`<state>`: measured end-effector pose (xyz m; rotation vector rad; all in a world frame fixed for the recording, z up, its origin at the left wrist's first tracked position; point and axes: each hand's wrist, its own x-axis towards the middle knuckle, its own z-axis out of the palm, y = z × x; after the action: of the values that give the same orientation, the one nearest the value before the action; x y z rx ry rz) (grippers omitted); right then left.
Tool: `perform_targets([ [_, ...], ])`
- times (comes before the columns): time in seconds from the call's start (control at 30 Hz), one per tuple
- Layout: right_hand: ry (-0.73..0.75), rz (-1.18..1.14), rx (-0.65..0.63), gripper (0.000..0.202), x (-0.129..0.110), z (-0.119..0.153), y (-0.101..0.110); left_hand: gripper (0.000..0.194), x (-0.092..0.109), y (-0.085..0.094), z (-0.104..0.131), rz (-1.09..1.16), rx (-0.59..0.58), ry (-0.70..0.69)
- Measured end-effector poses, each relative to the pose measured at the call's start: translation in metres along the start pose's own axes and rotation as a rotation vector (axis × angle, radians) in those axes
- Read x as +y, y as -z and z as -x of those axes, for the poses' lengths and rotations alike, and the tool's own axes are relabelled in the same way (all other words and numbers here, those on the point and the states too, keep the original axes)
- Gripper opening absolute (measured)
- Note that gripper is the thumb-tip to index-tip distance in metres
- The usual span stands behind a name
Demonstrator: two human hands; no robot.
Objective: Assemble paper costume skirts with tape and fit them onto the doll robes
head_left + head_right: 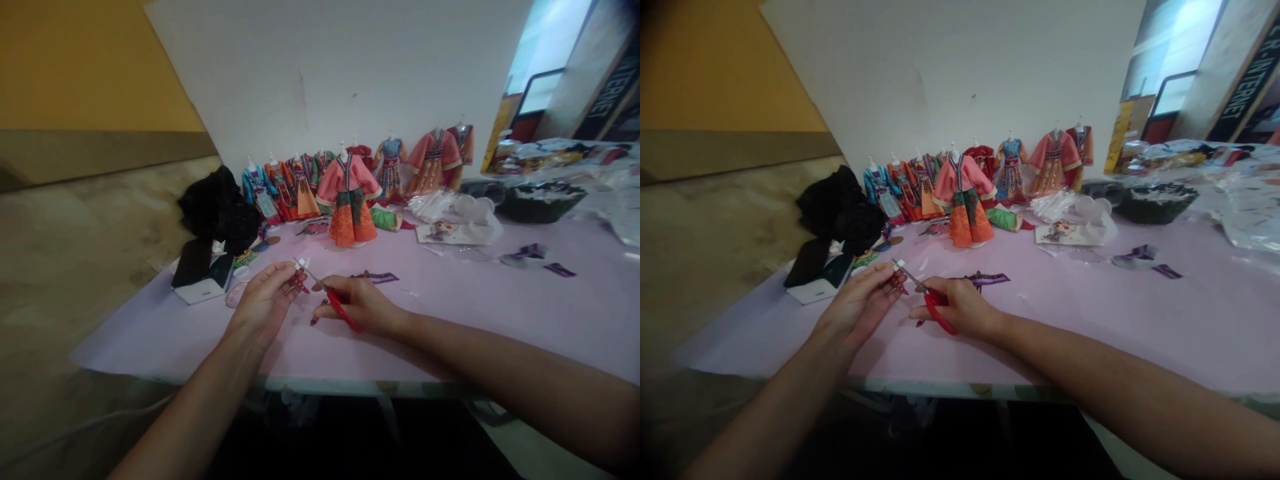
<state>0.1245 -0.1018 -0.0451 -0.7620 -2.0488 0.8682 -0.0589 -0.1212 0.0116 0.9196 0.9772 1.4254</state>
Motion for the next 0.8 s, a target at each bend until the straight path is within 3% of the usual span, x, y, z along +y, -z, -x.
perform_targets([
  [0.23,0.012,0.219,0.086,0.034,0.000,0.002,-0.004,0.025,-0.001,-0.004,0.003,-0.008,0.006,-0.062],
  [0.37,-0.019,0.348,0.174,0.031,-0.002,0.001,0.001,0.024,-0.003,-0.002,0.000,-0.004,0.056,-0.181],
  [0.5,-0.022,0.424,0.231,0.043,0.002,-0.001,0.010,0.028,0.000,0.000,-0.003,0.037,0.104,-0.206],
  [0.67,0.024,0.622,0.165,0.056,0.010,0.000,0.013,0.024,0.008,0.007,-0.005,-0.027,0.073,-0.229],
  [0.8,0.084,0.752,0.071,0.050,0.009,0.002,0.011,0.022,0.012,0.019,-0.009,-0.277,0.066,-0.320],
])
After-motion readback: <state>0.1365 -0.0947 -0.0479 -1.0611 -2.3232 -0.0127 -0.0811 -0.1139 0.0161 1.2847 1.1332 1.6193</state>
